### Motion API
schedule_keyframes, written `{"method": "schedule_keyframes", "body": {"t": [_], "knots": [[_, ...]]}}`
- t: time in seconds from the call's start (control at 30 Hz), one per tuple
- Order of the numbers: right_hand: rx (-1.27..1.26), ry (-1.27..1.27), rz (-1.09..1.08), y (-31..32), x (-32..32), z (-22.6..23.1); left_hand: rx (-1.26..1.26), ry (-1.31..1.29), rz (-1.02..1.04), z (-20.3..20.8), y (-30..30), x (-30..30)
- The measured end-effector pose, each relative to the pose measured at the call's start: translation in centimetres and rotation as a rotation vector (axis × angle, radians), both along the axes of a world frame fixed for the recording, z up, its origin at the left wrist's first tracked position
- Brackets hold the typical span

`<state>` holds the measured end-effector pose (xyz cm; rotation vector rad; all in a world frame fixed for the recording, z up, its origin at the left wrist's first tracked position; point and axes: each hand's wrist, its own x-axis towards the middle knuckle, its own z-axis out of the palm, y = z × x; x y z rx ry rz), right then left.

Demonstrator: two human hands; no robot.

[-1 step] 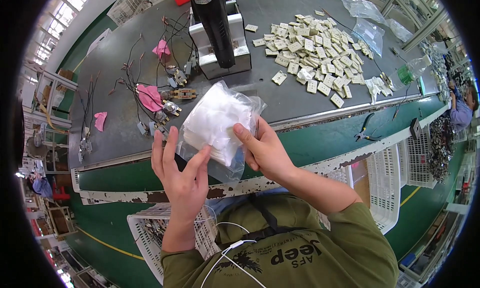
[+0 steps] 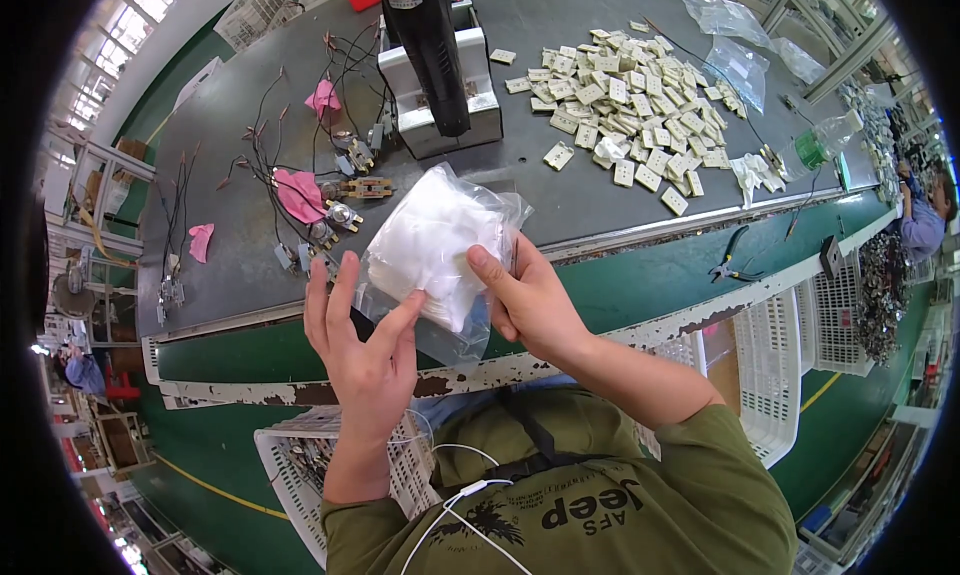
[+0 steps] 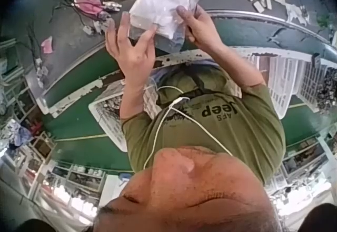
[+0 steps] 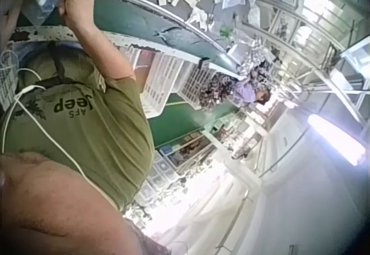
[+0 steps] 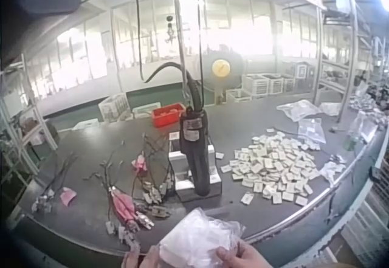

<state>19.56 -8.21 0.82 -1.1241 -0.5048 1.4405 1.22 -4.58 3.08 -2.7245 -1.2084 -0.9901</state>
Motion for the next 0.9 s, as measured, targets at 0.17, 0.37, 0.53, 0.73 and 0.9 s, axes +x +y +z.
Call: {"method": "schedule_keyframes", "body": {"t": [0.17, 0.37, 0.53, 0.73, 0.9], "knots": [[0.004, 0.01, -0.033, 0.1, -0.3, 0.3, 0.025, 0.019, 0.03, -0.1, 0.2, 0.5], [0.007, 0.025, -0.048, 0.3, -0.6, 0.2, 0.102, 0.056, 0.079, 0.0, 1.0, 0.9], [0.033, 0.053, -0.061, 0.5, -0.8, 0.2, 0.147, 0.009, 0.067, 0.0, 2.1, 1.0], [0.063, 0.018, -0.103, 0.3, -1.3, 0.0, 0.165, -0.03, 0.066, 0.0, 2.7, 1.1], [0.093, -0.028, -0.13, 0.2, -1.4, -0.2, 0.193, -0.081, 0.049, -0.1, 2.9, 1.3]]}}
